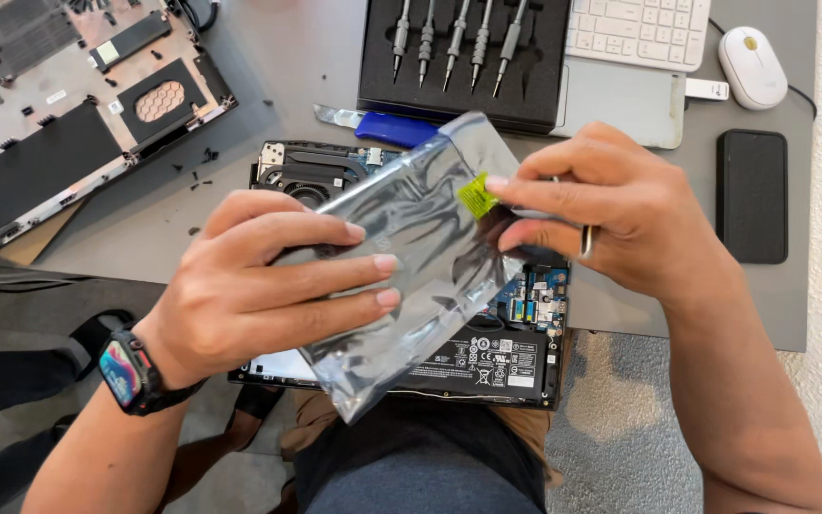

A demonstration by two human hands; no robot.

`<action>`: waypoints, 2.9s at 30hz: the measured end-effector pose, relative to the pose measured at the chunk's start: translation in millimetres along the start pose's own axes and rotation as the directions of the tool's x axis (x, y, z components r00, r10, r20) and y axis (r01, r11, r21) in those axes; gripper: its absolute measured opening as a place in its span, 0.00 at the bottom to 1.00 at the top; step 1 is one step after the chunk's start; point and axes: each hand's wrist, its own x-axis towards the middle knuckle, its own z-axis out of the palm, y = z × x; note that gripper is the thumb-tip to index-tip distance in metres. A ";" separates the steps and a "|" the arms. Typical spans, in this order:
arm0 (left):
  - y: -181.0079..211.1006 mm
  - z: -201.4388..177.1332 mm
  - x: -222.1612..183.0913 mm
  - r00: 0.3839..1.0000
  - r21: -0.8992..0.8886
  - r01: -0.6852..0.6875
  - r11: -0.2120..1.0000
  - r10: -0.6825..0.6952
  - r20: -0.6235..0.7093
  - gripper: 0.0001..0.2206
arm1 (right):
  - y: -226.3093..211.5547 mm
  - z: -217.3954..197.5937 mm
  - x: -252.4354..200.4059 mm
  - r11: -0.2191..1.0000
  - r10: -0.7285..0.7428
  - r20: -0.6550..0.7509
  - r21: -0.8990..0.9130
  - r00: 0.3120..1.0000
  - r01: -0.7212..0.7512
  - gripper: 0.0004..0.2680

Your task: The person disconnects internal cables and unscrews components inside a laptop, removes a silver anti-static bag from the desk, and pulls out a black battery. They then place the new battery into the laptop chassis and begin securing it by hand and with a screwdriver.

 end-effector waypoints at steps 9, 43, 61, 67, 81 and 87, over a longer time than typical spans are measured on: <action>9.1 -0.6 -6.5 0.997 -0.035 -0.029 0.999 0.032 0.063 0.08 | -4.3 -12.9 5.4 0.999 0.025 0.118 0.023 0.993 -0.028 0.12; 50.3 111.5 16.1 0.246 -0.821 0.498 0.279 -0.953 -0.175 0.07 | -54.9 67.9 7.7 0.885 -0.051 -0.307 -0.455 0.950 -0.099 0.07; 56.1 120.4 7.8 0.403 -0.567 0.701 0.433 -0.896 -0.186 0.05 | -38.0 81.7 -6.0 0.937 0.141 -0.265 -0.276 0.954 -0.216 0.02; 58.2 110.1 5.2 0.390 -0.630 0.596 0.497 -0.866 -0.314 0.03 | -40.6 64.4 -2.0 0.812 0.573 -0.426 0.185 0.700 -0.553 0.03; 14.3 114.7 -53.5 0.178 -0.995 -0.043 0.095 -0.979 -0.101 0.17 | -14.5 53.7 -55.8 0.548 0.745 -0.174 0.710 0.644 -0.442 0.07; 5.9 51.8 -3.5 -0.493 -0.957 0.188 -0.220 -0.864 0.101 0.19 | -1.7 7.1 -105.3 0.409 0.905 -0.149 0.051 0.398 -0.911 0.16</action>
